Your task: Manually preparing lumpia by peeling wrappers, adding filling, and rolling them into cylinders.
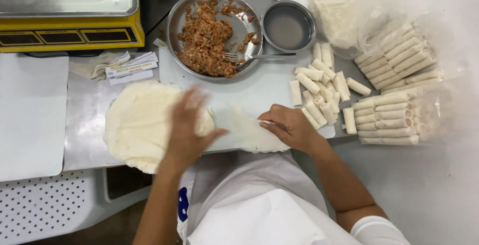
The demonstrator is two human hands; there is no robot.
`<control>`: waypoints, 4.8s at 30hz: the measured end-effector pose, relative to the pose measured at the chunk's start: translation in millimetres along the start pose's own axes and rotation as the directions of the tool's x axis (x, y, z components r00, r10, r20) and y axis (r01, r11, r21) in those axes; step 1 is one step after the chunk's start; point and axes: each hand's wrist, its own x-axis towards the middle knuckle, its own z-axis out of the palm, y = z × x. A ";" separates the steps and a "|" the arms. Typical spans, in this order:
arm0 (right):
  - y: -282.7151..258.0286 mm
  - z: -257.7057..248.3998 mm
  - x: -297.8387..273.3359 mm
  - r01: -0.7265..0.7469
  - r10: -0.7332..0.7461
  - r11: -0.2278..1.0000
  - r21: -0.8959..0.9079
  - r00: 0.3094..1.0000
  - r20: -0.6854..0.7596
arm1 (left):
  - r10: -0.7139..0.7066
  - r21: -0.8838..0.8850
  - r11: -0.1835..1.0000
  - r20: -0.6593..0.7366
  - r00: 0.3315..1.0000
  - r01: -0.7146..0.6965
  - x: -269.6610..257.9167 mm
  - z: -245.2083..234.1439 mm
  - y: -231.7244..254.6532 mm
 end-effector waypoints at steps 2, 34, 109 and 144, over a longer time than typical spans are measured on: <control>-4.8 -17.2 11.5 0.277 -0.266 0.937 -0.215 0.961 0.078 | 0.388 -0.311 0.899 0.244 0.888 -0.307 37.4 28.0 37.3; 66.4 91.4 55.2 0.093 -0.155 0.705 -0.703 0.988 -0.024 | 0.225 0.337 0.873 0.366 0.903 -0.354 -89.0 50.7 -25.6; 43.4 -47.4 -24.4 0.147 0.114 0.792 -0.592 0.917 0.381 | 0.395 -0.013 0.918 0.047 0.917 -0.395 -92.0 86.5 10.4; 93.9 46.6 -7.7 0.369 -0.281 0.897 -0.242 0.901 0.332 | 0.170 -0.124 0.982 0.273 0.947 -0.140 -59.9 112.8 10.5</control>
